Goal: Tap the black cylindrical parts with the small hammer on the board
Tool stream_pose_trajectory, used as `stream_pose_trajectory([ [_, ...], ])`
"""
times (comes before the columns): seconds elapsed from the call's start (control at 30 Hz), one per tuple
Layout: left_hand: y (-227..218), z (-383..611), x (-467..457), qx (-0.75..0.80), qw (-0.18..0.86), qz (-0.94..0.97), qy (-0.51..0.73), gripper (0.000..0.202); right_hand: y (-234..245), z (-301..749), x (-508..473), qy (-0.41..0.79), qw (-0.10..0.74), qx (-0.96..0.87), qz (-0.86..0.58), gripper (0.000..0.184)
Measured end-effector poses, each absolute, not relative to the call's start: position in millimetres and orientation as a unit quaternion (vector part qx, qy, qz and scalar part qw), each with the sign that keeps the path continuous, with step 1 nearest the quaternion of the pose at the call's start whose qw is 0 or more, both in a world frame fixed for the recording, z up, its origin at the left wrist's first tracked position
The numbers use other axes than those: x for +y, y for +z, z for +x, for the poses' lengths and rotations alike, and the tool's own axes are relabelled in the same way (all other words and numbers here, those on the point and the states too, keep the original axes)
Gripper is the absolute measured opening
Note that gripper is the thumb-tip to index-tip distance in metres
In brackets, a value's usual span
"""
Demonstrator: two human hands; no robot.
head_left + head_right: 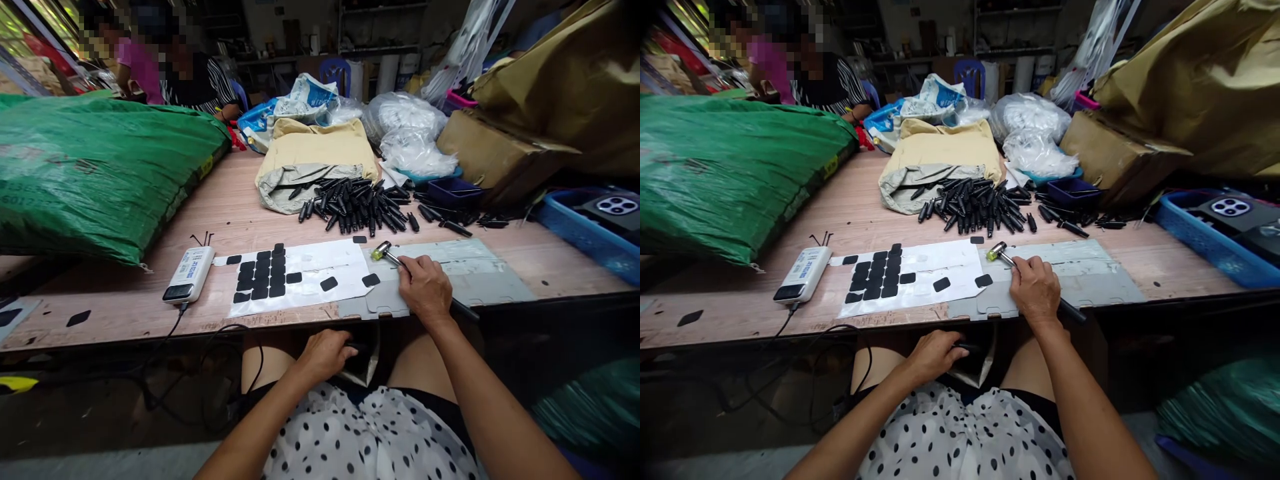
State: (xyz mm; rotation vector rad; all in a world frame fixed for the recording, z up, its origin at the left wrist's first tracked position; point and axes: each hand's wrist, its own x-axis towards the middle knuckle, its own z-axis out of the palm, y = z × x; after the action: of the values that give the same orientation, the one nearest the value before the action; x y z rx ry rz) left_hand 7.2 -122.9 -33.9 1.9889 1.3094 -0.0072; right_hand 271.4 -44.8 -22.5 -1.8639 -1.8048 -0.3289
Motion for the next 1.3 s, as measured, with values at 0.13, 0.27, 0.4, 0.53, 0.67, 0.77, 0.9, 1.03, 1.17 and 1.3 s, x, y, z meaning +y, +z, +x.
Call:
stream_pose_trajectory([
  [0.13,-40,10,-126,0.497,0.380,0.779,-0.051,0.037,-22,271,-45,-0.125,0.256,-0.667,-0.688,0.030],
  [0.27,19,10,-98,0.313,0.497,0.809,-0.001,0.031,-22,271,-46,-0.132,0.255,-0.667,-0.688,0.030],
  [0.4,61,-3,-12,0.419,0.470,0.757,0.174,0.029,-22,271,-46,-0.132,0.253,-0.668,-0.687,0.031],
  [0.53,50,-26,92,0.699,0.210,0.621,0.286,0.029,-22,271,-45,-0.125,0.255,-0.666,-0.690,0.030],
  [0.67,25,-38,148,0.778,0.129,0.567,0.239,0.032,-20,271,-45,-0.114,0.251,-0.663,-0.696,0.029],
  [0.77,18,-40,156,0.788,0.129,0.560,0.221,0.024,-18,270,-45,-0.114,0.245,-0.662,-0.699,0.028],
  [0.9,26,-45,139,0.809,0.145,0.514,0.247,0.020,-19,270,-45,-0.120,0.246,-0.659,-0.701,0.027],
  [1.03,34,-44,91,0.722,0.189,0.582,0.322,0.022,-20,270,-45,-0.125,0.251,-0.658,-0.699,0.026],
  [1.17,33,-27,33,0.547,0.266,0.729,0.315,0.021,-22,271,-45,-0.129,0.253,-0.657,-0.698,0.026],
  [1.3,24,-13,5,0.498,0.236,0.800,0.237,0.015,-21,270,-45,-0.130,0.250,-0.659,-0.698,0.027],
])
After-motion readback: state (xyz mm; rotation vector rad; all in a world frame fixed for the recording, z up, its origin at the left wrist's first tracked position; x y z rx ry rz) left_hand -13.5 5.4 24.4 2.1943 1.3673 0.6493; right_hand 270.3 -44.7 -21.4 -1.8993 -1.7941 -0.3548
